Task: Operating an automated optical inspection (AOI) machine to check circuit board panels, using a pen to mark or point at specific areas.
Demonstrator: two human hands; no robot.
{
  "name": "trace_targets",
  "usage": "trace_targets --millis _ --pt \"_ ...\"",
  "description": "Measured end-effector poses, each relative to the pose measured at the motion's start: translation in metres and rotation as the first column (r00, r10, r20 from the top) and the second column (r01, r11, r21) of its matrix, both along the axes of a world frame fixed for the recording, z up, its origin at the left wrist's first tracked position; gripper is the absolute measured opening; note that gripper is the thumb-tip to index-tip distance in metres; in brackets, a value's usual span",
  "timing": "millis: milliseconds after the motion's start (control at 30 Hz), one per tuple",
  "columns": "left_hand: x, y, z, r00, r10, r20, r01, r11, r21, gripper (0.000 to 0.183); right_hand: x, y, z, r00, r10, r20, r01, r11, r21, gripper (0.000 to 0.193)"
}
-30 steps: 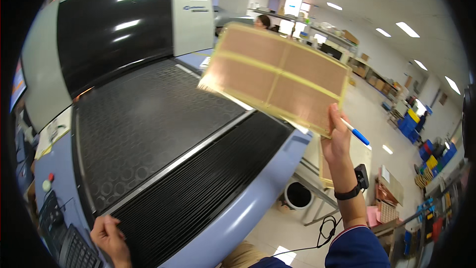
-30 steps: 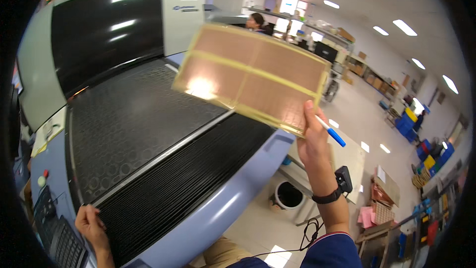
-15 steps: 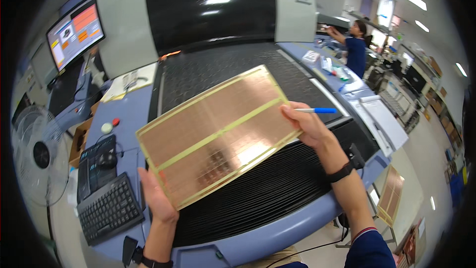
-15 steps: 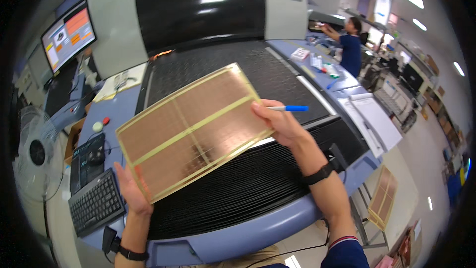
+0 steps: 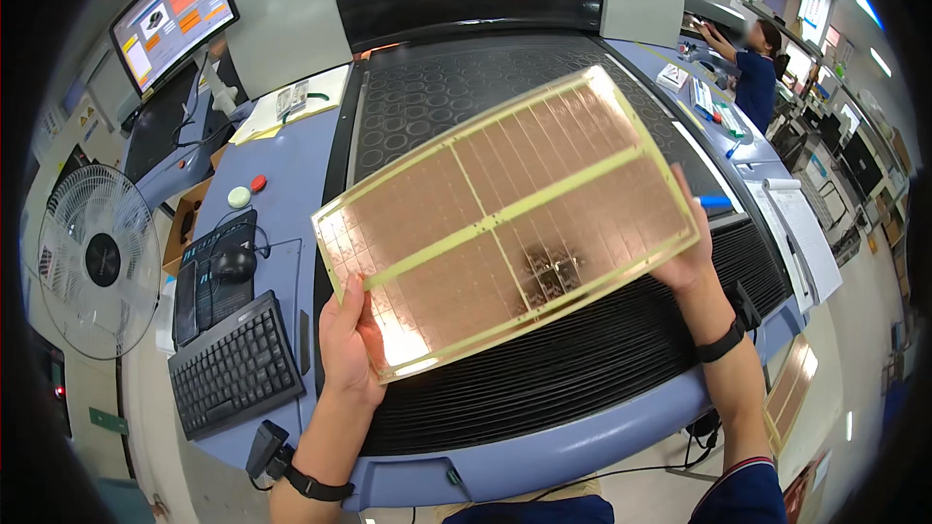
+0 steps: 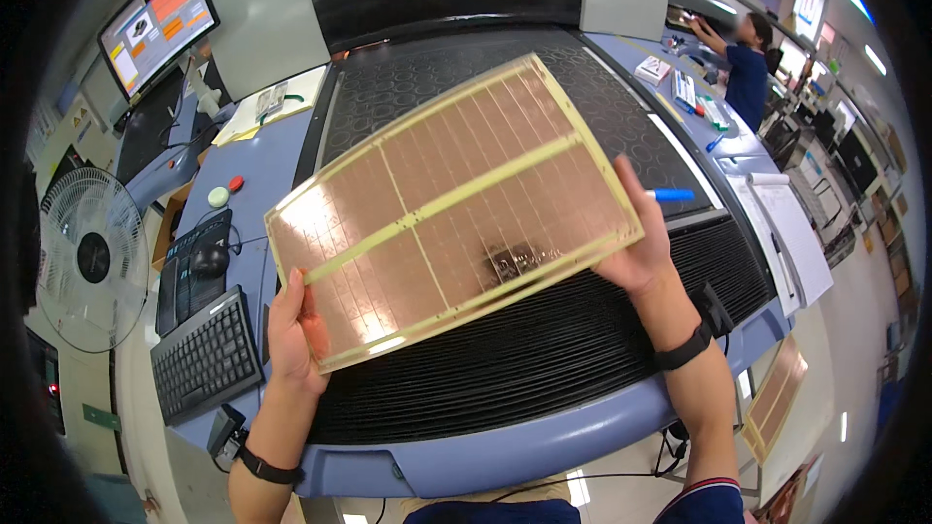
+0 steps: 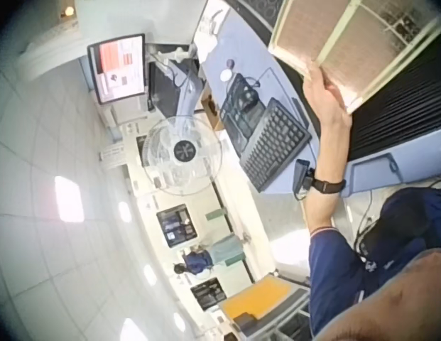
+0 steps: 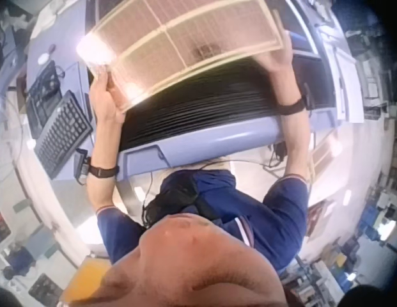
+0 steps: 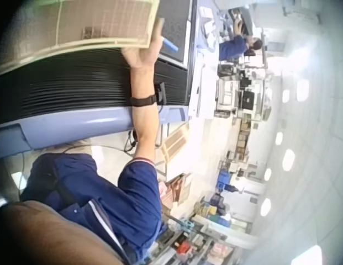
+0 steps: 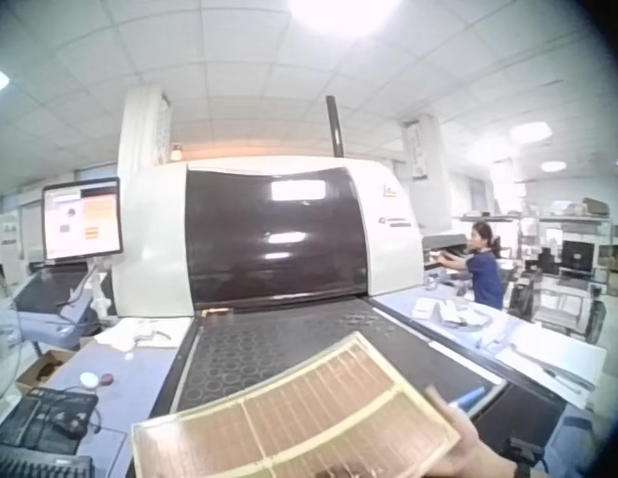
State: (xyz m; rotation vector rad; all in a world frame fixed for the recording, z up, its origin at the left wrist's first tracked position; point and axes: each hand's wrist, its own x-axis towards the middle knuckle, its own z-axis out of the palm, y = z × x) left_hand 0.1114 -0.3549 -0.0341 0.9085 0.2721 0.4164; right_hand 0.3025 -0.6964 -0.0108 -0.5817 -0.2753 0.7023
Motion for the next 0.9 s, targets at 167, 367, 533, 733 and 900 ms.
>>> trace_targets --millis 167,367,533,733,900 --pt "0.002 -0.005 -0.001 0.997 0.003 0.073 0.0 0.999 -0.045 0.038 -0.056 0.04 0.006 0.878 0.276 0.392 -0.18 0.948 -0.264 0.071" --pt "-0.002 -0.024 -0.001 0.998 -0.037 -0.043 0.051 0.922 0.383 0.051 -0.099 0.076 0.024 0.905 -0.29 0.311 0.397 0.837 -0.377 0.019" --pt "-0.003 -0.02 0.011 0.991 0.1 0.092 -0.136 0.666 0.733 0.061 -0.046 0.015 0.054 0.106 -0.079 0.991 0.985 0.147 -0.094 0.015" --pt "-0.006 -0.014 0.008 0.942 0.233 0.243 -0.333 0.537 0.775 0.054 -0.014 0.022 0.024 -0.364 0.233 0.902 0.911 0.288 0.294 0.023" --pt "-0.007 -0.02 0.016 0.982 0.137 0.129 -0.151 0.168 0.974 0.048 -0.01 0.056 -0.012 -0.371 0.331 0.868 0.845 0.507 0.168 0.019"
